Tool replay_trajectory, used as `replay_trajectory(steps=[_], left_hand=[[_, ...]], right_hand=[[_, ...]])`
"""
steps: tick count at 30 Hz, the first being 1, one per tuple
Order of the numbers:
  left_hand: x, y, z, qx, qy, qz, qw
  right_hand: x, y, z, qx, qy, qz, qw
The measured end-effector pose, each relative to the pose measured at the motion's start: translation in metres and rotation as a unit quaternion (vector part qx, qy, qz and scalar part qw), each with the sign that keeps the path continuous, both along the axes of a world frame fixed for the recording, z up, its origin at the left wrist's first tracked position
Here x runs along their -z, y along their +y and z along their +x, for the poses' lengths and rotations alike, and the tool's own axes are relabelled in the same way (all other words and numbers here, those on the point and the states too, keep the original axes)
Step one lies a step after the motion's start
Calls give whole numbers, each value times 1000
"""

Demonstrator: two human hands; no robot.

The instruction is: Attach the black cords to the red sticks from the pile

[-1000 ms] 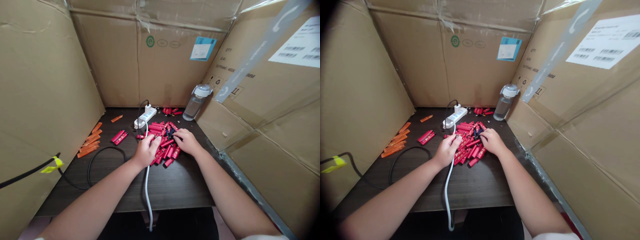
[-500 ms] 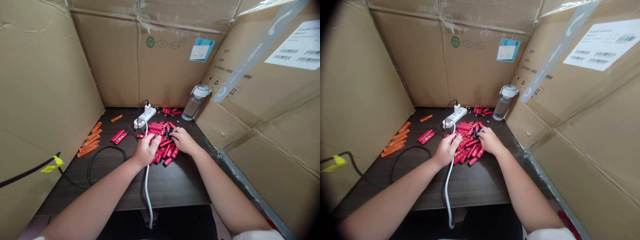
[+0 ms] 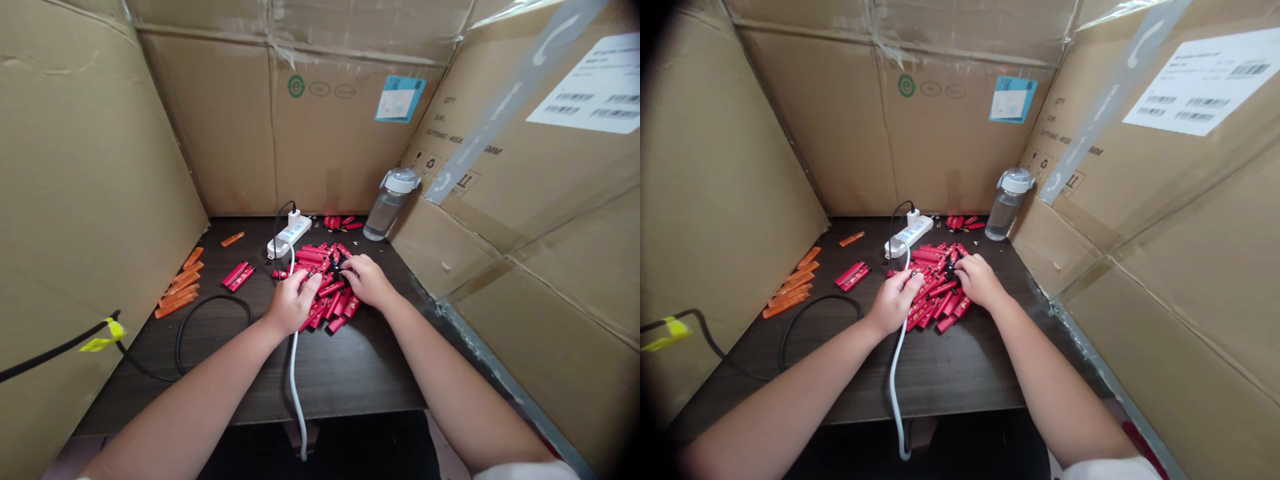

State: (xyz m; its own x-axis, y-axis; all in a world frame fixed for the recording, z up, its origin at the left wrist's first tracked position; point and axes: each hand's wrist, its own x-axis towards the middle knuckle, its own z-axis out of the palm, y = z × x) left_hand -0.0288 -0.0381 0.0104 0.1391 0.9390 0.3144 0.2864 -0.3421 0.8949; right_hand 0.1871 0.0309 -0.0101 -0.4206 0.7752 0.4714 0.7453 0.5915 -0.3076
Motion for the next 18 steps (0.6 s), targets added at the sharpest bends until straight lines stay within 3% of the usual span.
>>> replay_trajectory(steps=[4,7,11,13,15,18], left_hand=[[0,1,2,-10,-3,-5,1000],[-2,0,5,-9,-25,-27,999],[-4,-2,8,32,-101,-86,991],[-2,-3,9,64,-123,-105,985],[1,-3,11,88,-141,-121,979],[7,-3,14,94,-175,-145,969]], right_hand=[[-9,-7,0,-4,117,68,991],[-19,-23,-7,-37,209,69,975],[-29,-51,-24,-138,241,-14,960],[-31,-62,-31,-150,276,-78,946],[-30,-68,-37,-119,354,-157,914],[-26,-70,-42,-65,476,-258,838]])
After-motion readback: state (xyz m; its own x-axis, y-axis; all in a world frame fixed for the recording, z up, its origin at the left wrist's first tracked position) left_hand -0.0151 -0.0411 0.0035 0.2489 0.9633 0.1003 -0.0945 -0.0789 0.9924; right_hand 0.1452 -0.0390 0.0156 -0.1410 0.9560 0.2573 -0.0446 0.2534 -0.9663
